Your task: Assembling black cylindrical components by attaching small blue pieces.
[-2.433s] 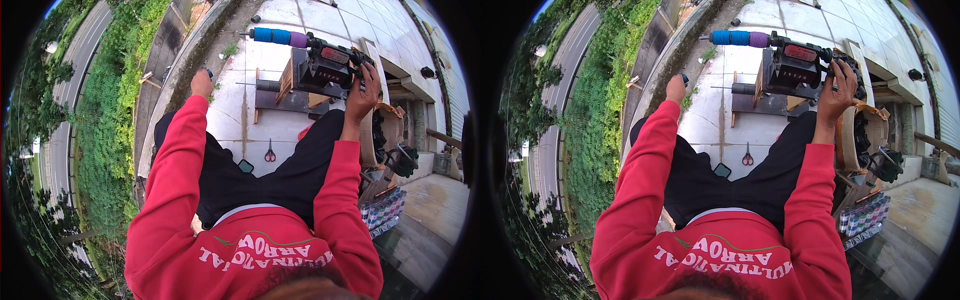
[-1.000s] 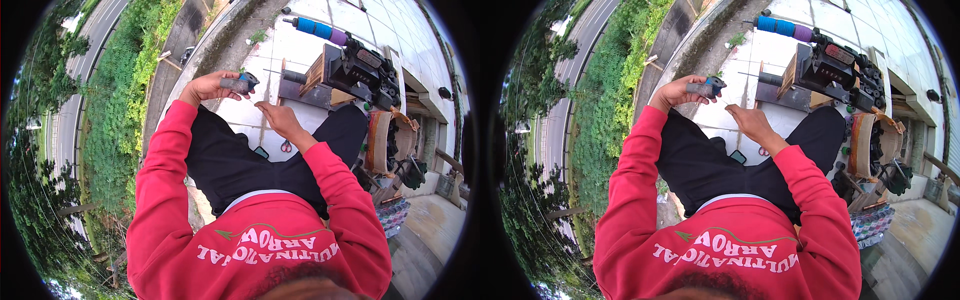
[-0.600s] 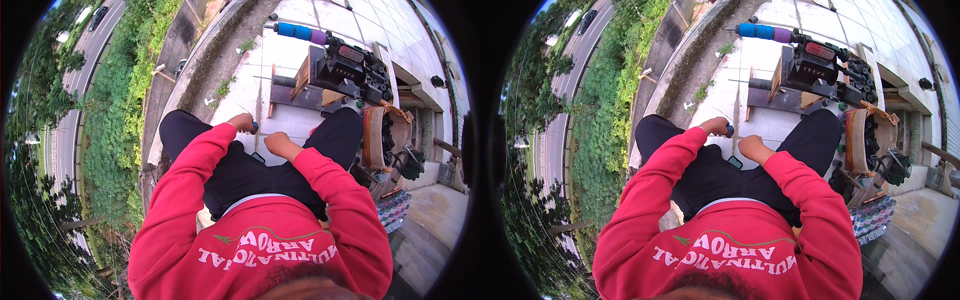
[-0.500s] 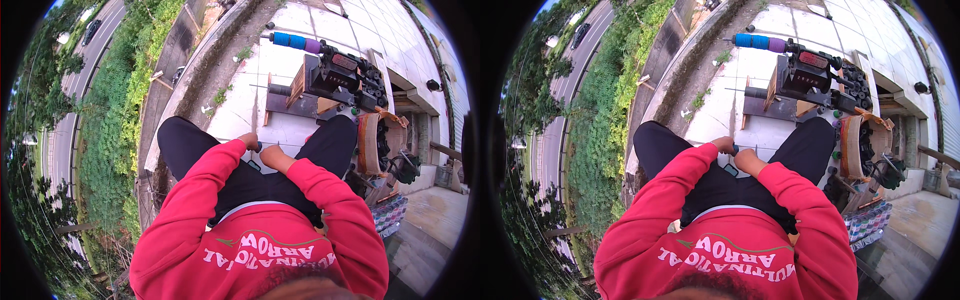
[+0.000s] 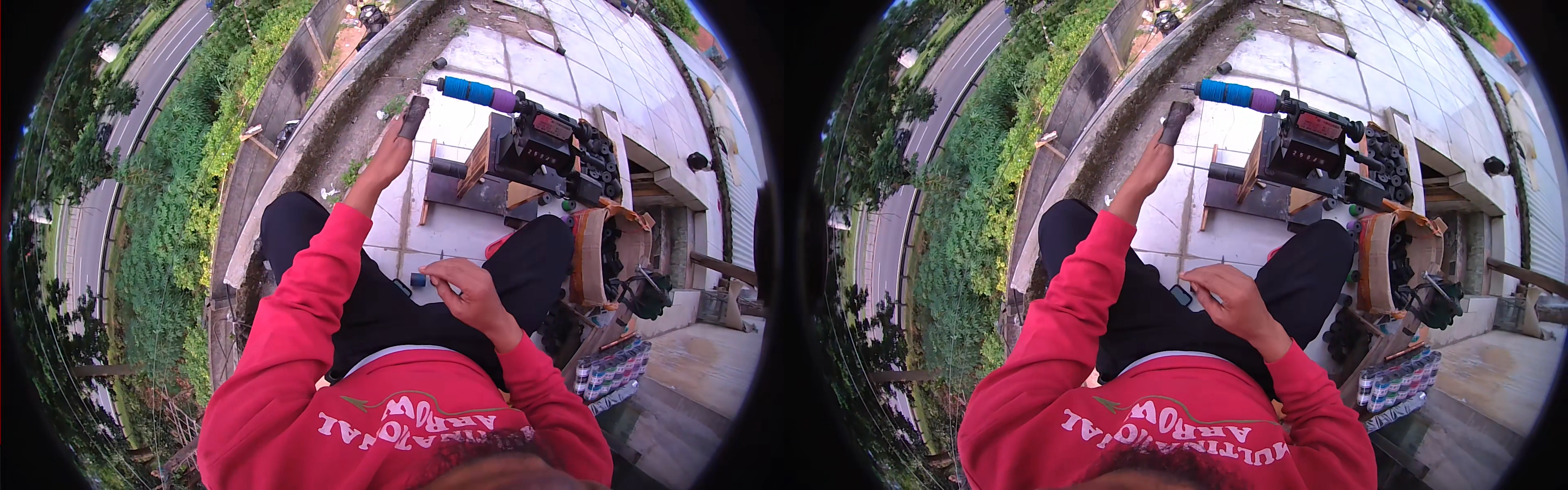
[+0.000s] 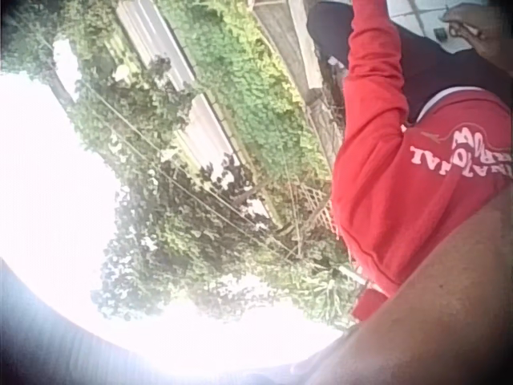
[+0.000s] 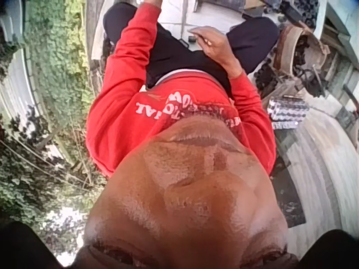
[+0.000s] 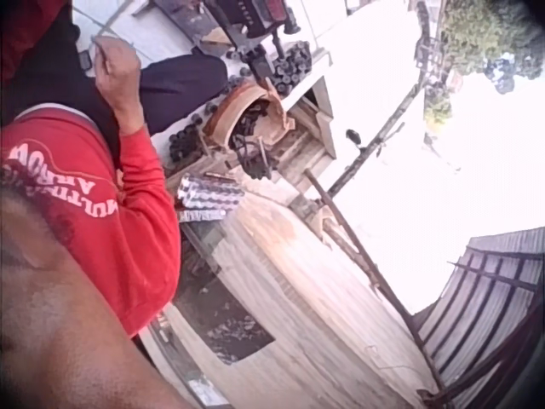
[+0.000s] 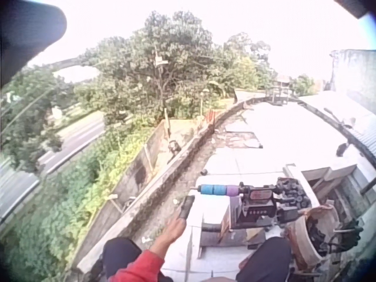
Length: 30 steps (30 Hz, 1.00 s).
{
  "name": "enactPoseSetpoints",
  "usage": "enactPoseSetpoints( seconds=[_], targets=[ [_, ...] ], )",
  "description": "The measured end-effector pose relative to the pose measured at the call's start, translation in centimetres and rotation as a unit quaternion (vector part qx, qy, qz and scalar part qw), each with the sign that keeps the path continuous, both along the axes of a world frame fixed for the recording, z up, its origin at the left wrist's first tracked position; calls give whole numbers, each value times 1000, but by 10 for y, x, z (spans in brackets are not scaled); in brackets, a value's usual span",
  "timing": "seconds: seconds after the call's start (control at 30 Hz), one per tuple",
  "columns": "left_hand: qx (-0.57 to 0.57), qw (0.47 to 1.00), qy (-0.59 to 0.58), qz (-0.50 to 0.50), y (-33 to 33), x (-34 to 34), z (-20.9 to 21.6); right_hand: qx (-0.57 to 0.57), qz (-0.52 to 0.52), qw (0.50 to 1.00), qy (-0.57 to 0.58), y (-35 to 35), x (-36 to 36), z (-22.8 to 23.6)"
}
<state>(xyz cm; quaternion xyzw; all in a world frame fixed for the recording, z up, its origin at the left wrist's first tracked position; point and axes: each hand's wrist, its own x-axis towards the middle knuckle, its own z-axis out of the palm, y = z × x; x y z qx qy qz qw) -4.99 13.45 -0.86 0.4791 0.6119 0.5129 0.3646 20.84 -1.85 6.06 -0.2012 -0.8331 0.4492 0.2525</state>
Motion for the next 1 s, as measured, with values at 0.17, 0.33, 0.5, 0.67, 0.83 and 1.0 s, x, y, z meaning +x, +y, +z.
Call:
enactPoseSetpoints(
  seconds=[0.17, 0.33, 0.5, 0.67, 0.83, 1.0],
  targets=[
    [63, 964, -140, -218, -12, 38, 42, 116, -306, 940, 100, 60, -12, 9],
    [-33, 947, -310, -82, -77, 62, 28, 54, -343, 928, 138, 97, -39, 7],
    [-56, 935, -330, -114, -117, 63, 11, -316, -212, 903, 199, 104, -64, 19],
    [-73, 928, -334, -150, -131, 27, 29, -264, -235, 912, 208, 100, -56, 13],
    [-58, 944, -284, -161, -95, 17, 63, -215, -251, 937, 118, 78, -51, 0],
    [-59, 941, -301, -144, -77, 45, 63, 36, -283, 957, 60, 71, -30, -6]
  ],
)
